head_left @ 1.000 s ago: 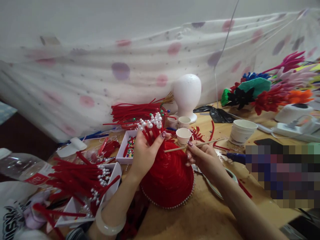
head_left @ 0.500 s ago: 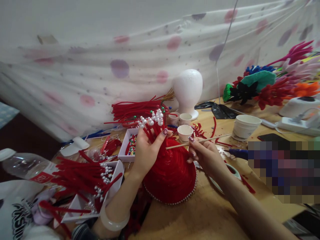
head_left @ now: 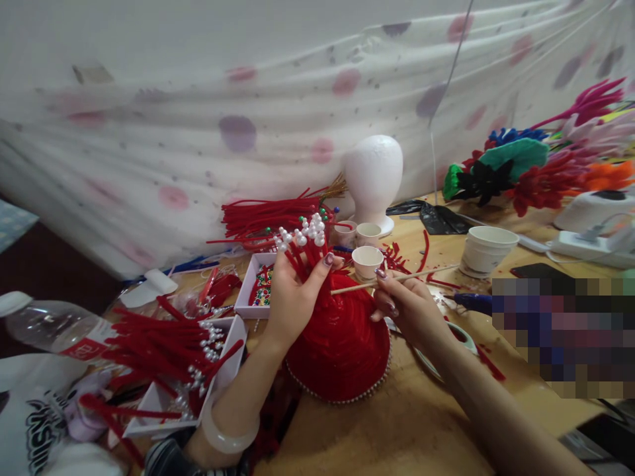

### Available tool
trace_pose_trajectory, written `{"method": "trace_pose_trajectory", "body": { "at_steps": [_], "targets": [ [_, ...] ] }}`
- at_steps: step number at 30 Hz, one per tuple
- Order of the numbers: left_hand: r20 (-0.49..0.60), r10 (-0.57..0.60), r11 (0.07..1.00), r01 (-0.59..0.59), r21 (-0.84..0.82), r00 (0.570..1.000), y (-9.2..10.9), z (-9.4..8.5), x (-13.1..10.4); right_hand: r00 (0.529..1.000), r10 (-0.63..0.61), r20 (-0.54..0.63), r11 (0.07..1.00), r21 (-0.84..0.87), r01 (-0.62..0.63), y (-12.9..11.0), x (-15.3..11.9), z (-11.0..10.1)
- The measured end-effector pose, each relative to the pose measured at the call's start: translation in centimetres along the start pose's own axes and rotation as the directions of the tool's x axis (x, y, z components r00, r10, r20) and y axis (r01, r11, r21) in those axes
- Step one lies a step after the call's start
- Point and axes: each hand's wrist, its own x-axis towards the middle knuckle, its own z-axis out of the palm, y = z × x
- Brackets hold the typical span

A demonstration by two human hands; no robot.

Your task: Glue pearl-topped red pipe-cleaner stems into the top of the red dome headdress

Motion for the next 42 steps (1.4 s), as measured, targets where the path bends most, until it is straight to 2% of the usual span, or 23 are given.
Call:
{"method": "trace_pose_trajectory", "body": {
  "at_steps": [7, 15, 22, 30, 33, 35, 37, 39, 42],
  "targets": [
    [-0.024, 0.024, 1.0, -0.024, 0.009, 0.999, -0.5, 0.2, -0.1, 0.999, 0.05, -0.015, 0.994, 0.094, -0.048, 0.3, -0.3, -0.2],
    [-0.025, 0.019, 1.0, -0.019, -0.017, 1.0, -0.8, 0.2, -0.1, 0.998, -0.016, -0.054, 0.993, 0.119, 0.022, 0.2, -0.3, 0.2],
    [0.002, 0.014, 0.999, -0.014, -0.051, 1.0, -0.9, -0.1, 0.1, 0.999, 0.047, 0.015, 0.989, 0.142, -0.049, -0.2, -0.3, -0.7],
    [0.023, 0.032, 0.995, -0.03, -0.095, 0.999, 0.0, -0.8, 0.5, 0.998, -0.057, 0.03, 0.997, 0.054, 0.055, -2.0, -1.2, -1.3],
    [0.082, 0.032, 0.99, -0.02, -0.141, 0.996, 0.3, -1.0, 0.7, 0.991, -0.112, 0.079, 0.976, -0.177, 0.124, -3.6, -2.2, -1.8],
    [0.105, 0.049, 0.986, -0.031, -0.165, 0.993, 0.3, -1.2, 0.8, 0.976, -0.149, 0.16, 0.862, -0.462, 0.208, -4.8, -2.9, -2.1],
    [0.101, 0.054, 0.981, -0.034, -0.192, 0.993, 0.3, -1.3, 0.9, 0.957, -0.142, 0.253, 0.649, -0.706, 0.283, -5.8, -3.2, -2.0],
    [0.08, 0.044, 0.974, -0.025, -0.224, 0.996, 0.2, -1.3, 1.0, 0.95, -0.109, 0.291, 0.425, -0.851, 0.309, -6.1, -3.1, -1.4],
    [0.066, 0.032, 0.971, -0.015, -0.238, 0.997, 0.3, -1.5, 1.2, 0.958, -0.087, 0.273, 0.172, -0.943, 0.285, -5.3, -1.7, -0.4]
  ]
}}
